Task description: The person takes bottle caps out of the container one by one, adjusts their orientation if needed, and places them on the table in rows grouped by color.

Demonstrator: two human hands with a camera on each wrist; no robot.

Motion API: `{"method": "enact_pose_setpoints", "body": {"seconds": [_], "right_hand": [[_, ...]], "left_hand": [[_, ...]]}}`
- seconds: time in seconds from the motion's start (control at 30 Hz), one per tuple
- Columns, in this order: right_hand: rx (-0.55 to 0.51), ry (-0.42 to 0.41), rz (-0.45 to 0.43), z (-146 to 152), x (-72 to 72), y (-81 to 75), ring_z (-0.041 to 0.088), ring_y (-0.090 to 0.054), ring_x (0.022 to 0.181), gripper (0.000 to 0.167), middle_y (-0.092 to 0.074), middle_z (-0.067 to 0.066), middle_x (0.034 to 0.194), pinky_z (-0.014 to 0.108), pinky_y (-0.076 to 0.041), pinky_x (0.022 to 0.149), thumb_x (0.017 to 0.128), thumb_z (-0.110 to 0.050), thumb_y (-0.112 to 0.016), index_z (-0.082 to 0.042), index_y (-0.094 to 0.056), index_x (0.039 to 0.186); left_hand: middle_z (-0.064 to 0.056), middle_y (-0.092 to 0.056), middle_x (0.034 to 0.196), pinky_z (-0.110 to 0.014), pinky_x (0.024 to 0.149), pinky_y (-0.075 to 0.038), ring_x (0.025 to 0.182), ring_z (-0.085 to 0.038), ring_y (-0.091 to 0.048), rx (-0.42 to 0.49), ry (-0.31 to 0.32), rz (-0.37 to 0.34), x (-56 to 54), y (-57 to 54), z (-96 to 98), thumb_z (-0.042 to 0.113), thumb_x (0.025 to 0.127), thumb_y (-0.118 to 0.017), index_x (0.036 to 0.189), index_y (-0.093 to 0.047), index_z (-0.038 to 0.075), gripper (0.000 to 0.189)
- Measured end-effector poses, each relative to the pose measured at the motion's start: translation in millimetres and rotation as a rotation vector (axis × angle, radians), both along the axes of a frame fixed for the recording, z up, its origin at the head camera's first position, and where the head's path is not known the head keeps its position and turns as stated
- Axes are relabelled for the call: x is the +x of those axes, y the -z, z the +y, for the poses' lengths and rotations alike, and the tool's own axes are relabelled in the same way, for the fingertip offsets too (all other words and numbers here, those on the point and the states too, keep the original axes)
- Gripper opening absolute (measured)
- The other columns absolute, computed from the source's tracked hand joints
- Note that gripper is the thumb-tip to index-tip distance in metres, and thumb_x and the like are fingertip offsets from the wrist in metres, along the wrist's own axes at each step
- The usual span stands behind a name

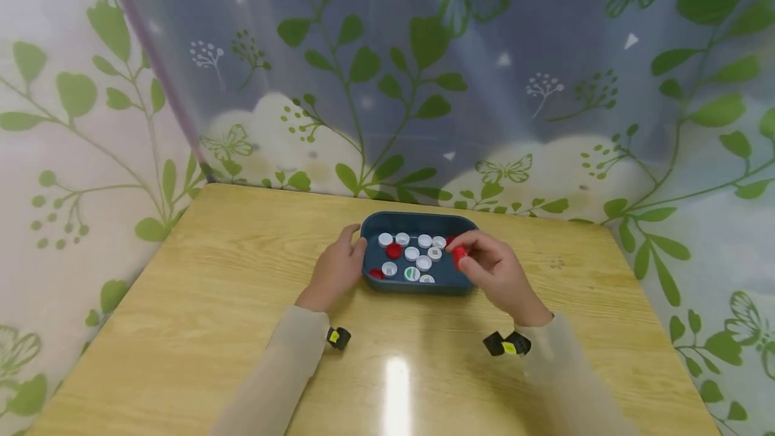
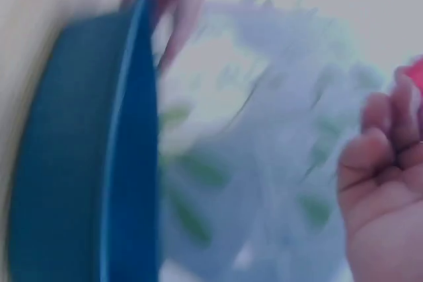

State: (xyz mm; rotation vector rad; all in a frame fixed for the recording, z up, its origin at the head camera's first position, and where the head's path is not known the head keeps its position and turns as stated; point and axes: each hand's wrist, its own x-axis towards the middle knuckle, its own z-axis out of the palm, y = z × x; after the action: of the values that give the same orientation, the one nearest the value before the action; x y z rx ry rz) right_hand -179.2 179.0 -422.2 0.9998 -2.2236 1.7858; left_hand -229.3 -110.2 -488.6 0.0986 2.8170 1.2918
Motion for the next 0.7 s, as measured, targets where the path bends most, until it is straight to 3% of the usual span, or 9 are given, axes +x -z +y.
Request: {"method": "enact_pose_setpoints", "body": {"seconds": [0.13,0.27,0.43,0.6,0.7], "right_hand": [[0.131,-0.078,0.093,-29.5,32.2,-12.9,0.013,-0.061,0.084,0.031,-0.068,-0.001,0.102,0.028,-0.055,0.076,0.090,0.005,-0.074,-0.008,-0.065,0.117],[0.328,-0.066,0.141,-53.6,47.9,-10.0,0.009,-0.063,0.094,0.039,-0.070,-0.007,0.111,0.029,-0.056,0.084,0.087,-0.006,-0.081,-0.017,-0.066,0.121],[0.566,-0.042,0.208,-76.3,49.0,7.7,0.009,-0.062,0.100,0.030,-0.069,-0.009,0.110,0.029,-0.054,0.091,0.090,-0.018,-0.082,-0.015,-0.071,0.117],[0.831,-0.056,0.207,-94.9,47.3,29.9,0.009,-0.054,0.093,0.024,-0.062,-0.008,0.101,0.023,-0.050,0.085,0.092,-0.030,-0.081,-0.017,-0.074,0.110],[0.897,-0.040,0.203,-100.4,46.7,41.0,0.010,-0.052,0.090,0.022,-0.061,-0.007,0.098,0.023,-0.049,0.082,0.091,-0.028,-0.080,-0.016,-0.074,0.109]], "left_hand": [[-0.006,-0.059,0.082,-0.036,0.066,-0.046,0.069,-0.021,-0.057,-0.031,0.172,-0.102,5.6,-14.9,-8.3,0.035,0.106,-0.057,0.162,-0.032,0.012,0.065],[-0.004,-0.055,0.078,-0.030,0.060,-0.041,0.066,-0.018,-0.053,-0.059,0.282,-0.125,5.9,-22.1,-12.9,0.033,0.100,-0.068,0.163,-0.031,0.007,0.077],[-0.004,-0.059,0.086,-0.031,0.060,-0.043,0.065,-0.019,-0.055,-0.035,0.298,-0.143,5.0,-24.9,-18.2,0.027,0.097,-0.074,0.162,-0.033,0.007,0.080],[-0.005,-0.060,0.087,-0.031,0.060,-0.045,0.064,-0.020,-0.056,-0.028,0.293,-0.179,5.8,-25.5,-21.1,0.027,0.096,-0.076,0.162,-0.032,0.008,0.081],[-0.005,-0.059,0.086,-0.030,0.061,-0.044,0.066,-0.020,-0.056,-0.023,0.302,-0.180,5.3,-24.8,-21.1,0.027,0.096,-0.076,0.163,-0.032,0.008,0.082]]}}
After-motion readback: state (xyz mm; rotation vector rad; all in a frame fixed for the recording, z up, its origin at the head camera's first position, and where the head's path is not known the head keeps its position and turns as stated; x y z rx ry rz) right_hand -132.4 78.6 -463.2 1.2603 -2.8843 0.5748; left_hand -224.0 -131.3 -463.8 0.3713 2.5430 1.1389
